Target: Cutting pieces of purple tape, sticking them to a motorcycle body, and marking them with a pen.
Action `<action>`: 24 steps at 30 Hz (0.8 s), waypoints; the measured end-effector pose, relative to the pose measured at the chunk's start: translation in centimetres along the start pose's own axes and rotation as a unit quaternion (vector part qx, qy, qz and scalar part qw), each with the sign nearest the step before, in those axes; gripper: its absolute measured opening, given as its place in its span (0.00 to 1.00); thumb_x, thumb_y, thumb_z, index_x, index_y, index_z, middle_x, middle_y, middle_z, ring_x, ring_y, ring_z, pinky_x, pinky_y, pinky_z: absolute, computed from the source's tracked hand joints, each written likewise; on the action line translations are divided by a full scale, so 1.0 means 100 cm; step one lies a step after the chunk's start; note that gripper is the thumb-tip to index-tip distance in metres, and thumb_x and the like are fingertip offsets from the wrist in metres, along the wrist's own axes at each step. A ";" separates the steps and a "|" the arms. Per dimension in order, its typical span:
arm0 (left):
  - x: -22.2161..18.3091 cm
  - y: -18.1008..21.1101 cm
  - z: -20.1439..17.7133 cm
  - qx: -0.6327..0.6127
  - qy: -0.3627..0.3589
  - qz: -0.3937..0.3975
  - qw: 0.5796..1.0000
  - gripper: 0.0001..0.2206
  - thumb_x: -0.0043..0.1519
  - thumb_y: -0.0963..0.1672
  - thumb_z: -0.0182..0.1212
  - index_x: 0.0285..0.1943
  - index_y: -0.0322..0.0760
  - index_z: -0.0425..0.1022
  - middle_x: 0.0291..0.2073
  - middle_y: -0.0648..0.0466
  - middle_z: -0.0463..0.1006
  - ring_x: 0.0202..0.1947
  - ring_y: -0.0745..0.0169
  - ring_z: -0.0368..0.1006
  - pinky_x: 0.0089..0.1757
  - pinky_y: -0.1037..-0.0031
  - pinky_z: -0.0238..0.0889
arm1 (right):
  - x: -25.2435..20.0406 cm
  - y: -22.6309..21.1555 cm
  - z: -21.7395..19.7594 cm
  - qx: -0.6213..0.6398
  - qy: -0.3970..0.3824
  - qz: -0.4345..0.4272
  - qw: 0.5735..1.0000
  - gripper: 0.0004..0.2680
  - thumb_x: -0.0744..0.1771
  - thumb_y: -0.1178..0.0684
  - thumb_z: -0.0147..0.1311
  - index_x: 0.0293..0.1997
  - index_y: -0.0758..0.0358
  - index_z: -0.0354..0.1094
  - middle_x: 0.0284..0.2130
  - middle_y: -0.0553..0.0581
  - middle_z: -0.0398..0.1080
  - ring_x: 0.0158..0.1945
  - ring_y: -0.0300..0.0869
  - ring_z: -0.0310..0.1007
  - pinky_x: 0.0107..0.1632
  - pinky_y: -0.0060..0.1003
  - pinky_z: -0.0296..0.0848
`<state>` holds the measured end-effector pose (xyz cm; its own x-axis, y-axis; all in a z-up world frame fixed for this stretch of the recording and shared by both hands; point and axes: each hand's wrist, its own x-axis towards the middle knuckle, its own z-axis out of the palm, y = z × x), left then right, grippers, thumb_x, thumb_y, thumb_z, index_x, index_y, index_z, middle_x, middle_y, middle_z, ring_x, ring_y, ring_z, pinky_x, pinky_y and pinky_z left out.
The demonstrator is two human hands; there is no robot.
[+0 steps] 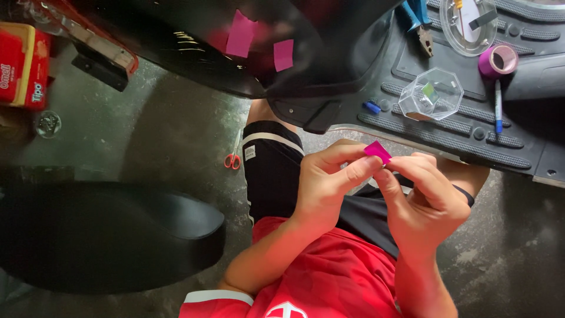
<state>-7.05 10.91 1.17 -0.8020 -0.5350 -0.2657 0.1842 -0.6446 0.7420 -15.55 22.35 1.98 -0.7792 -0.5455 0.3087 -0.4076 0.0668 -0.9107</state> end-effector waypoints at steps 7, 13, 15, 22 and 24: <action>0.000 -0.002 0.001 0.025 0.029 -0.007 0.999 0.06 0.65 0.40 0.67 0.46 0.27 0.82 0.35 0.59 0.77 0.35 0.77 0.67 0.35 0.82 0.57 | 0.001 -0.001 0.000 0.002 -0.005 -0.003 1.000 0.06 0.67 0.68 0.67 0.45 0.77 0.72 0.33 0.57 0.73 0.37 0.39 0.69 0.40 0.28 0.66; -0.001 -0.007 -0.001 0.003 0.037 -0.015 0.999 0.06 0.65 0.40 0.67 0.46 0.27 0.82 0.34 0.59 0.76 0.34 0.77 0.66 0.35 0.82 0.57 | 0.001 -0.005 0.002 -0.008 -0.004 0.000 1.000 0.08 0.67 0.68 0.67 0.47 0.75 0.73 0.33 0.57 0.73 0.37 0.39 0.69 0.41 0.28 0.65; -0.002 -0.008 0.000 -0.003 0.037 -0.012 0.999 0.06 0.65 0.40 0.67 0.47 0.27 0.82 0.33 0.59 0.76 0.33 0.77 0.66 0.34 0.82 0.57 | 0.000 -0.003 0.001 -0.001 -0.007 -0.004 1.000 0.07 0.67 0.68 0.67 0.46 0.76 0.73 0.34 0.57 0.74 0.37 0.39 0.70 0.43 0.29 0.66; -0.002 -0.010 0.001 -0.017 0.048 -0.019 0.999 0.06 0.65 0.40 0.67 0.46 0.27 0.82 0.33 0.58 0.77 0.33 0.76 0.67 0.35 0.81 0.57 | 0.000 -0.003 0.001 -0.001 -0.008 -0.015 1.000 0.08 0.67 0.68 0.67 0.47 0.75 0.73 0.35 0.58 0.75 0.38 0.40 0.71 0.46 0.30 0.68; -0.002 -0.010 0.001 -0.010 0.047 -0.012 0.999 0.06 0.65 0.40 0.67 0.45 0.27 0.82 0.33 0.58 0.77 0.33 0.76 0.67 0.34 0.81 0.57 | -0.001 -0.002 0.000 -0.001 -0.008 -0.015 1.000 0.07 0.67 0.68 0.67 0.46 0.75 0.73 0.34 0.58 0.74 0.38 0.40 0.72 0.46 0.30 0.68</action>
<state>-7.11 11.67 0.53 -0.7492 -0.5680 -0.3406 0.1782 -0.6682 0.7223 -15.39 22.35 2.12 -0.7588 -0.5603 0.3320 -0.4317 0.0509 -0.9006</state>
